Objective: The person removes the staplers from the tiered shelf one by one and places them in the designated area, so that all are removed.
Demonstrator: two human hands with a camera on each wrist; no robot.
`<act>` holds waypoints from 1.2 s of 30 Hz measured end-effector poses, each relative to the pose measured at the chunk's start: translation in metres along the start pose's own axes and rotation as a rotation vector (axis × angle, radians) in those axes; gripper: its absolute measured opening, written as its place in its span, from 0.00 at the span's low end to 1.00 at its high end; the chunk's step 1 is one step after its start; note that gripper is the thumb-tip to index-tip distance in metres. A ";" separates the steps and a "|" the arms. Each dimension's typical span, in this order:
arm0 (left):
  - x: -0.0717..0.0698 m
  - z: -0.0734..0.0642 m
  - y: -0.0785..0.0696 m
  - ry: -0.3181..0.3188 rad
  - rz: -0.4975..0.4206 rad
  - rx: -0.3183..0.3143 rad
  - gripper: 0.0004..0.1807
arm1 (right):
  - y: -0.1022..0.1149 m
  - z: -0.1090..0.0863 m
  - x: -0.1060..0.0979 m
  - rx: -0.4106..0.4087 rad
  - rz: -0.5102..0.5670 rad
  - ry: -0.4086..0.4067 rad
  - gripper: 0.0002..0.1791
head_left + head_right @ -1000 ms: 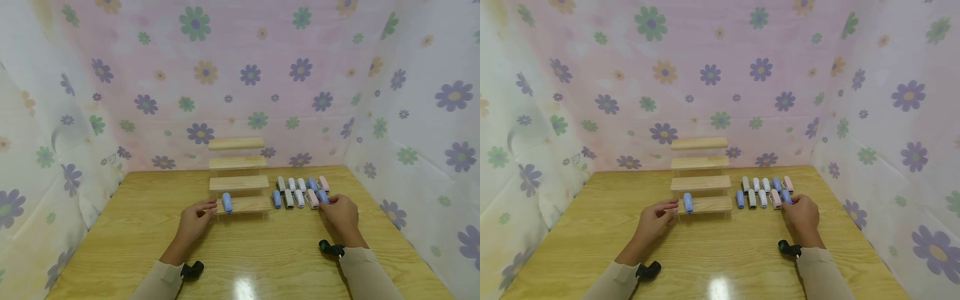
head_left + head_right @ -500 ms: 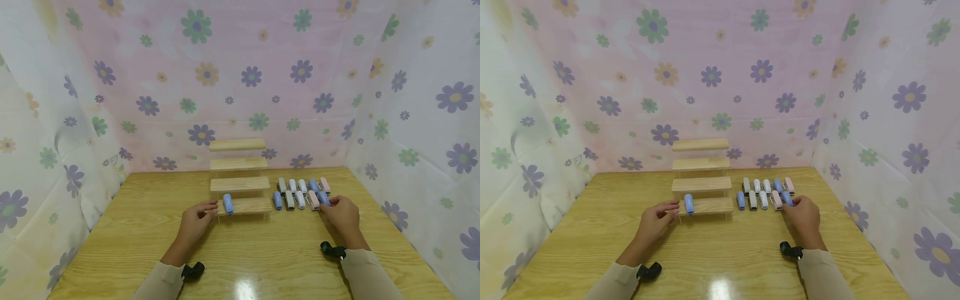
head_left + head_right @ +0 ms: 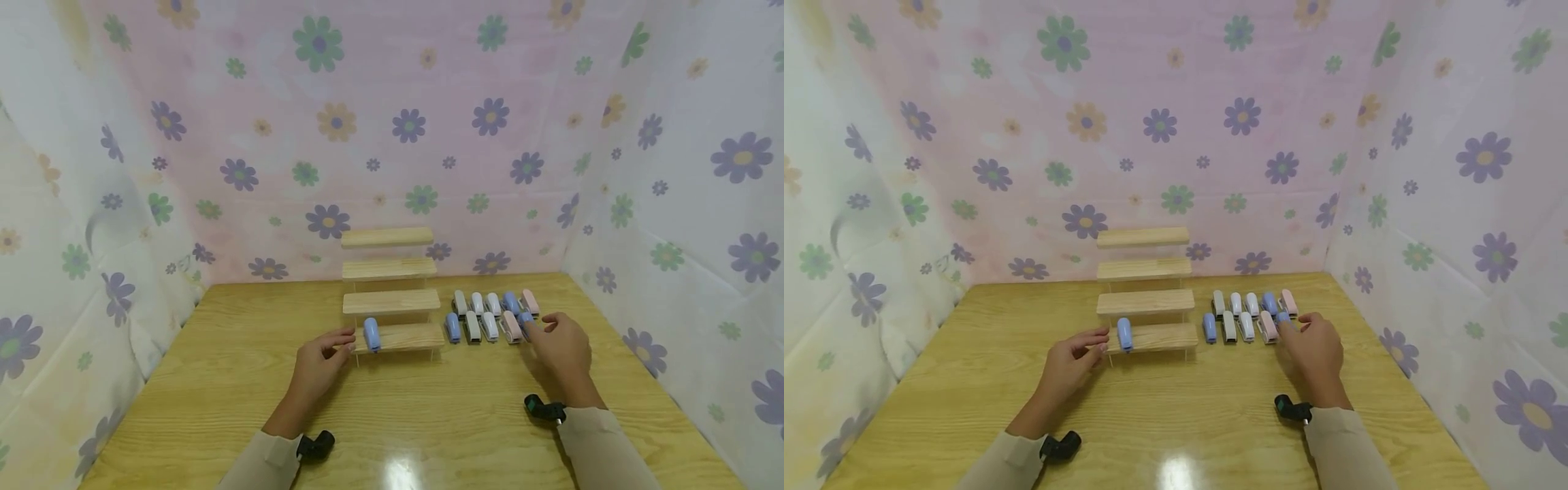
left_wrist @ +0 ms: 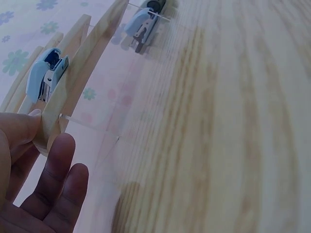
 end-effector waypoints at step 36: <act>-0.002 -0.005 -0.017 -0.079 0.168 -0.010 0.17 | 0.163 -0.027 0.032 -0.411 0.153 -0.142 0.16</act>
Point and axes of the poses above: each hand's wrist, its own z-axis towards the middle knuckle, its own x-axis out of the palm, y = z × x, the point moved 5 cm from there along z, towards the middle knuckle, and after that the axes turned 8 degrees about -x, right-handed, at the moved point
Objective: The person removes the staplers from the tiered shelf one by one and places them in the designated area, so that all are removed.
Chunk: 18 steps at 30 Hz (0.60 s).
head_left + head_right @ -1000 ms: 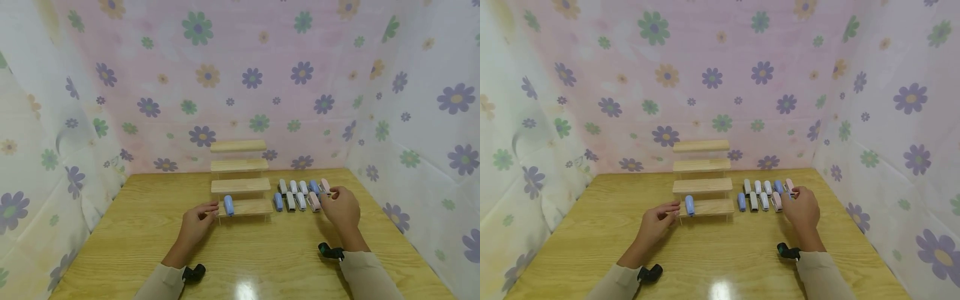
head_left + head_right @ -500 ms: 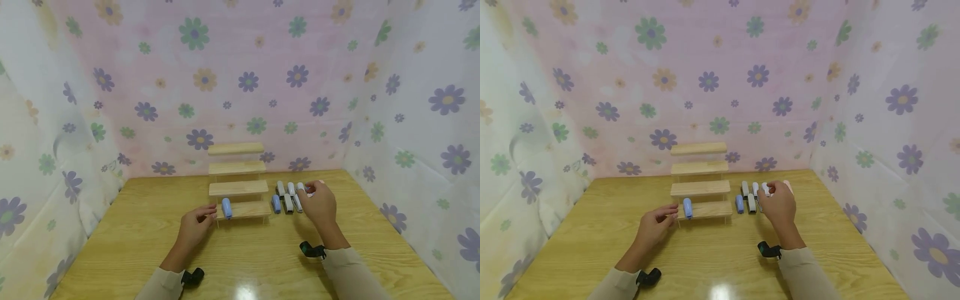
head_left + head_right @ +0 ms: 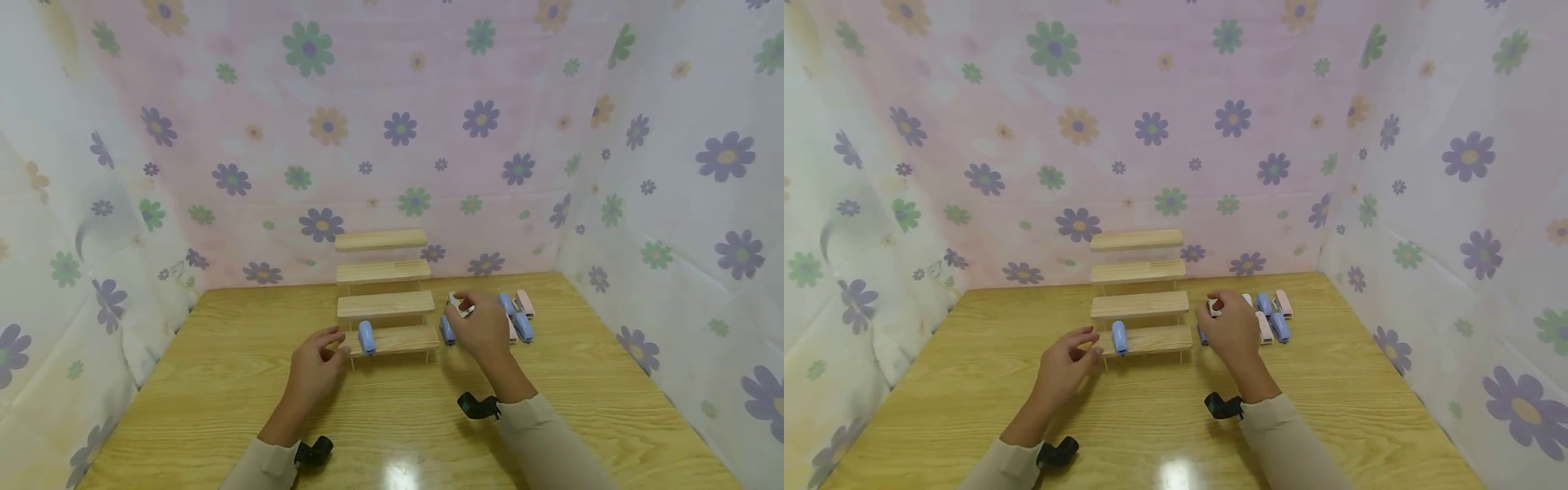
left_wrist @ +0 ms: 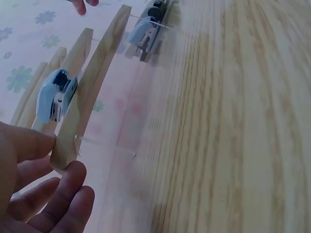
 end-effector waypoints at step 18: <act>0.000 0.001 0.005 0.053 0.067 0.017 0.22 | 0.057 -0.013 0.047 -0.060 0.167 0.096 0.16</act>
Point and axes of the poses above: each hand's wrist, its own z-axis towards the middle knuckle, its own x-axis out of the palm, y = z × x, the point moved 5 cm from there along z, towards the middle knuckle, and after that the axes turned 8 degrees about -x, right-handed, at the moved point
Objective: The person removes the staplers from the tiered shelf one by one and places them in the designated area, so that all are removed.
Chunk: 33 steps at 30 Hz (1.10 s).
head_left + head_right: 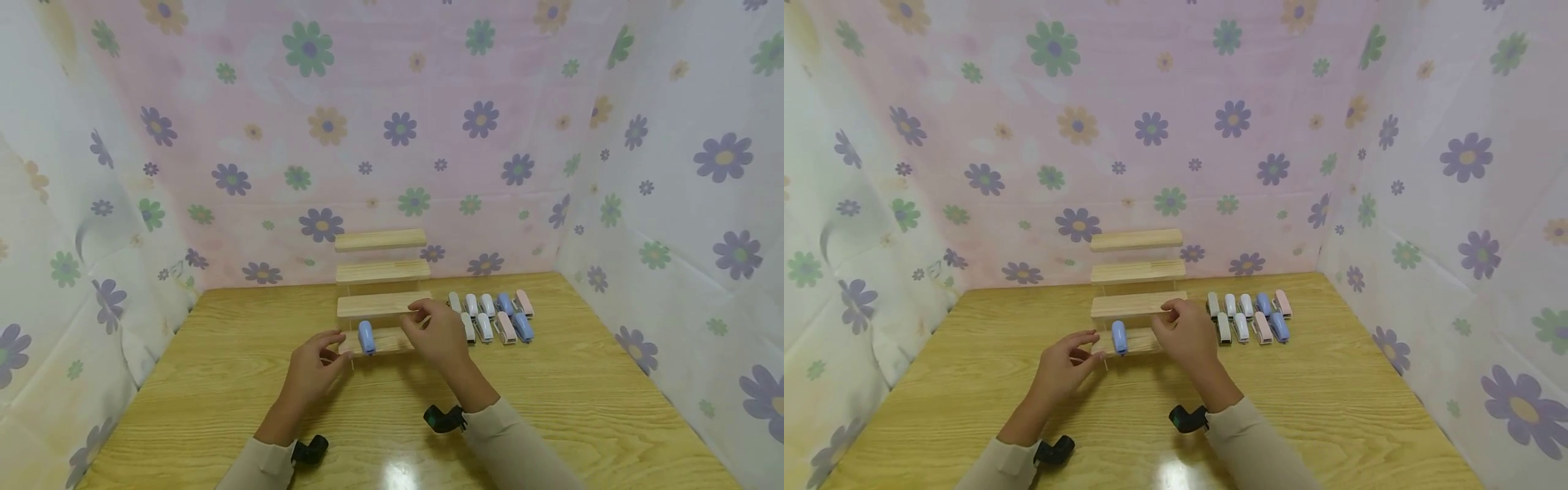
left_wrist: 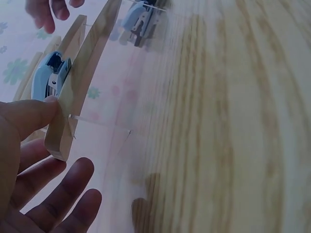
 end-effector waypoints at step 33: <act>-0.001 -0.002 -0.002 -0.008 0.069 -0.038 0.20 | 0.045 -0.014 0.055 -0.078 -0.127 0.097 0.23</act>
Point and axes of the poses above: each hand's wrist, its own z-axis towards the middle knuckle, its own x-axis out of the palm, y = z × x, the point moved 5 cm from there along z, towards the middle knuckle, and after that the axes turned 8 degrees about -x, right-handed, at the moved point
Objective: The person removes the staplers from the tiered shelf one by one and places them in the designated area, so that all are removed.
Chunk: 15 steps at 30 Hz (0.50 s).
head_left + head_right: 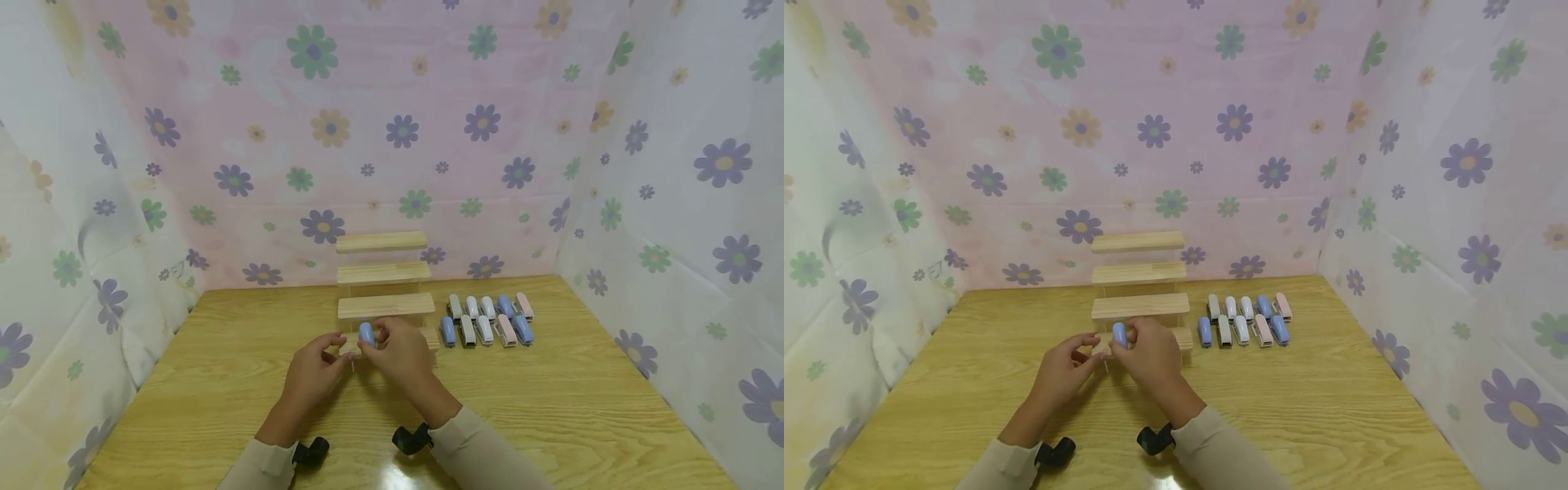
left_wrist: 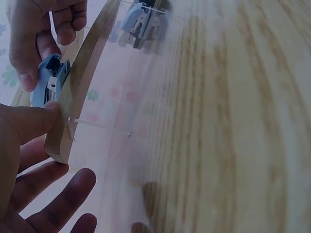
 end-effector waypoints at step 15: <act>-0.001 0.001 -0.003 -0.005 -0.027 0.095 0.21 | 0.002 -0.001 0.003 -0.048 0.009 -0.004 0.18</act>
Point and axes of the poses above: each hand's wrist, its own z-axis towards the middle knuckle, its own x-axis out of the palm, y = z × x, the point moved 5 cm from there along z, towards the middle knuckle, and after that the axes turned 8 degrees about -x, right-handed, at the moved point
